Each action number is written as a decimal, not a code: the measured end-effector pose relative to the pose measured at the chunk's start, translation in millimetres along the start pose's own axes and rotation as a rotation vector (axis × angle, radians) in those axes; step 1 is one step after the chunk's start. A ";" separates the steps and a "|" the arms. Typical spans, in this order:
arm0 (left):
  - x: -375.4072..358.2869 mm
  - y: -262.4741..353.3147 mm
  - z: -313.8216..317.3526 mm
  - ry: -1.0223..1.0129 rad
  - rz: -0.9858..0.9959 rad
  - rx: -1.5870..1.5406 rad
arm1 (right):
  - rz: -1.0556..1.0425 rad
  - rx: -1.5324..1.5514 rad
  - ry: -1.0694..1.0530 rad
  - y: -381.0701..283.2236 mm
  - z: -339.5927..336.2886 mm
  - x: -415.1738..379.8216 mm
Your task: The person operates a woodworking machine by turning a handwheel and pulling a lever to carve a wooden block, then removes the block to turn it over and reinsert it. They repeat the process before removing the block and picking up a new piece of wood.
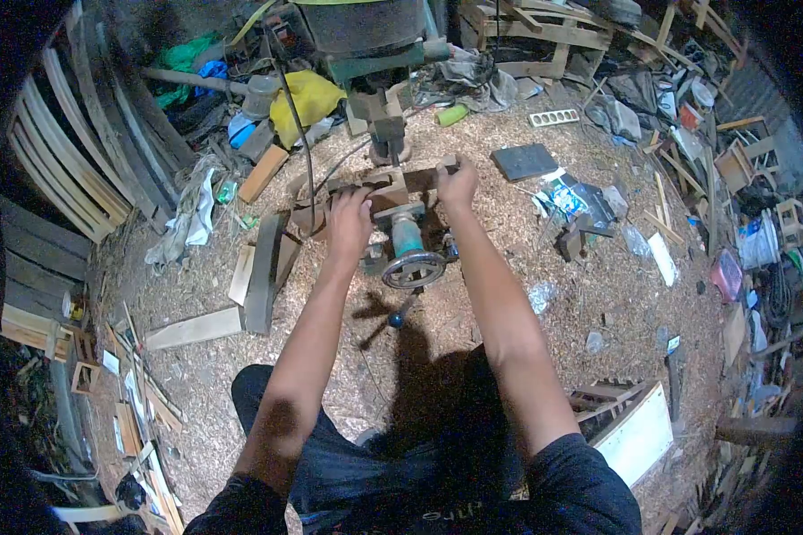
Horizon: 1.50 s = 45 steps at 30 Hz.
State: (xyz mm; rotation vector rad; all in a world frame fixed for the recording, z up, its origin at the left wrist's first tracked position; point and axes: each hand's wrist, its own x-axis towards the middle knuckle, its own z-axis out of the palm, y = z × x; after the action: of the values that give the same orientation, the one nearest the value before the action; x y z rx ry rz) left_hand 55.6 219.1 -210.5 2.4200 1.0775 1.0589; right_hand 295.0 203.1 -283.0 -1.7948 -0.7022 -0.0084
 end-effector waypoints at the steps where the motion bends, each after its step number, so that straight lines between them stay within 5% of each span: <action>1: 1.3 -1.7 4.0 0.017 0.011 -0.021 | 0.016 0.009 -0.020 -3.5 -2.5 -0.8; 5: 0.9 -0.7 11.8 0.042 0.043 -0.033 | 0.077 0.083 -0.126 -11.7 -11.8 0.3; 9: -3.2 -2.4 4.2 0.073 -0.026 -0.046 | -0.283 -0.126 0.087 -43.9 -28.8 -25.0; 12: -19.5 -10.9 4.1 0.119 -0.105 0.081 | -0.059 0.277 -0.344 -60.3 -23.8 -38.5; 15: -27.5 -8.0 -2.7 0.143 -0.122 0.170 | -0.048 -0.142 -0.397 -103.6 -31.0 -54.1; 18: -26.7 -8.1 -7.9 0.097 -0.097 0.182 | 0.011 -0.129 -0.550 -107.0 -25.7 -48.9; 28: -9.6 31.7 5.5 0.148 -0.124 0.161 | 0.160 -0.212 -0.312 -108.5 -32.4 -40.0; 40: -3.6 68.7 6.7 0.090 -0.075 0.121 | -0.029 -0.220 -0.184 -105.5 -44.3 -24.0; 45: -15.1 69.5 16.6 -0.136 0.056 0.067 | 0.100 -0.224 -0.141 -107.5 -49.2 -28.3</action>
State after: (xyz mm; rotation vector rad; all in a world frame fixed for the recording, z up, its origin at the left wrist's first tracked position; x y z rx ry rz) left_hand 97.0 161.4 -193.8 2.5473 1.0218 0.8729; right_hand 238.6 165.5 -182.1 -2.0594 -0.7333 0.1114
